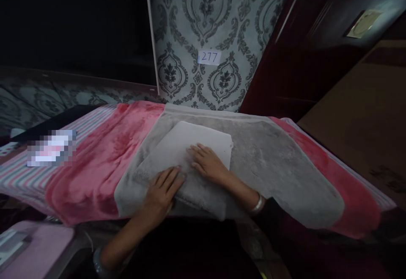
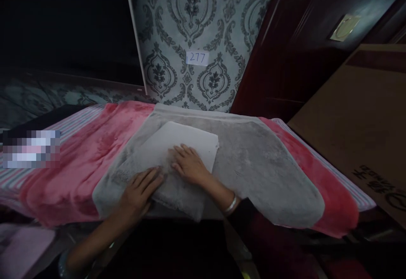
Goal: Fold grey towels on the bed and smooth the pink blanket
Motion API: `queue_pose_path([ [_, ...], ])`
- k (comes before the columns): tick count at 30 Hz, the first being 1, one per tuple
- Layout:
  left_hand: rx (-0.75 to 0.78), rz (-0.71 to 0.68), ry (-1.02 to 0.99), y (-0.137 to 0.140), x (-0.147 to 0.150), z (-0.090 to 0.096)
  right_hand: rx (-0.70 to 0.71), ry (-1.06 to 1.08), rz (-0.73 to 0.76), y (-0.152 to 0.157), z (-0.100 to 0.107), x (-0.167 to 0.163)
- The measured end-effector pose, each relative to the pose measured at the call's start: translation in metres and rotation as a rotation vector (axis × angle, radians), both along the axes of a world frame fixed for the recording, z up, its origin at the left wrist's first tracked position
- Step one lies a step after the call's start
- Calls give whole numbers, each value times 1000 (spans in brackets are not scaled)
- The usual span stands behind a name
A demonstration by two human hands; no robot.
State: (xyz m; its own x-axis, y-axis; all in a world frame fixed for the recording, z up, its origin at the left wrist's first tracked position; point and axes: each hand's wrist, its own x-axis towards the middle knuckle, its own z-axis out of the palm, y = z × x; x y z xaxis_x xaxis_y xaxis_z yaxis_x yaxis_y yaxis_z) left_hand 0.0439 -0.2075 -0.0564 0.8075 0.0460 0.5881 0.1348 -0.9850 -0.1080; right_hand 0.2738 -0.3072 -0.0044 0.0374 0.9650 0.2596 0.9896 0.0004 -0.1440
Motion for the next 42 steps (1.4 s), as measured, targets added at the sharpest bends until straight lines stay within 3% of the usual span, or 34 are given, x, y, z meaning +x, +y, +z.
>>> queue_pose_path([
  [5, 12, -23, -46, -7, 2, -17, -149, -88, 50, 45, -13, 43],
  [12, -51, -23, -115, -9, 2, -24, -215, -30, -308, 76, -8, 98],
  [17, -31, -20, -128, -7, 2, -29, -245, 125, -461, 92, 3, 116],
  [28, -91, -19, -225, -10, 8, -42, -368, 371, -461, 119, 33, 153],
  [33, -41, -53, -264, -2, 8, -45, -295, 447, -459, 112, 41, 149],
  [37, 56, -65, -251, 17, 8, -23, -185, 489, -459, 94, 59, 151],
  [40, 111, -105, -239, 47, 8, 15, -18, 645, -483, 64, 76, 158],
  [42, 60, -95, -258, 73, 12, 42, 119, 813, -531, 37, 82, 163],
])
